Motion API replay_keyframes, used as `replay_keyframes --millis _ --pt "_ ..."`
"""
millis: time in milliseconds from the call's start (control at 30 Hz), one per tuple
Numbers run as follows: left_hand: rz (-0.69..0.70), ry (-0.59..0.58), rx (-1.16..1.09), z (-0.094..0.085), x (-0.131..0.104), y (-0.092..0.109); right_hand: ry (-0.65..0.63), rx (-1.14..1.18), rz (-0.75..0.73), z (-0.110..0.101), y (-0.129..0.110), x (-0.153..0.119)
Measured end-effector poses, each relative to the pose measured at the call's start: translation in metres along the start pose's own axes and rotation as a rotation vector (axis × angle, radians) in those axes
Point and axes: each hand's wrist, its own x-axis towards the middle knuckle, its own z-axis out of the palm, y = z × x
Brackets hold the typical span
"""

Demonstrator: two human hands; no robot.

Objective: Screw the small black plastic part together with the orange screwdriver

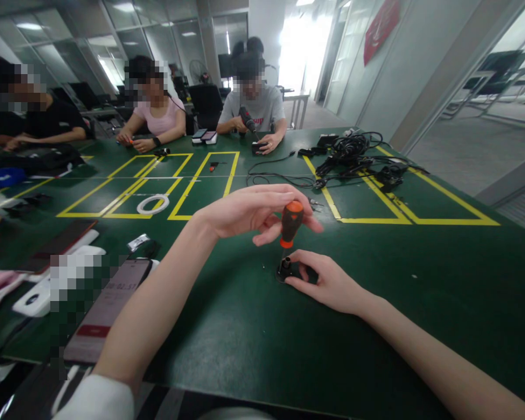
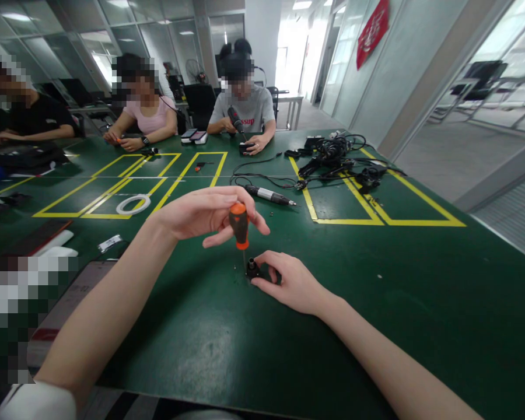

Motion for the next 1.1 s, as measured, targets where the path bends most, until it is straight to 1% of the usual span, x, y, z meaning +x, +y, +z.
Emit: replay_keyframes --millis 200,400,600,767,1000,1100 --pt "0.049 0.041 0.009 0.0002 -0.0019 -0.0017 -0.009 -0.01 0.001 -0.0012 -0.0009 -0.0005" --pt "0.036 0.177 0.088 0.0002 -0.0023 -0.0018 -0.008 -0.013 -0.007 -0.0014 -0.0026 0.0008" --pt "0.09 0.156 0.044 -0.0006 0.0034 -0.0017 -0.011 0.013 -0.011 -0.001 -0.0022 0.0014" --pt "0.056 0.154 -0.003 -0.0008 0.0028 -0.0024 -0.009 0.024 -0.004 -0.001 -0.0013 0.0002" --pt "0.06 0.213 0.032 0.0018 -0.0003 -0.0021 -0.014 0.021 -0.001 -0.001 -0.0003 0.0001" --pt "0.061 0.193 0.032 0.0009 0.0013 -0.0014 -0.006 0.016 -0.008 -0.0012 -0.0012 0.0003"
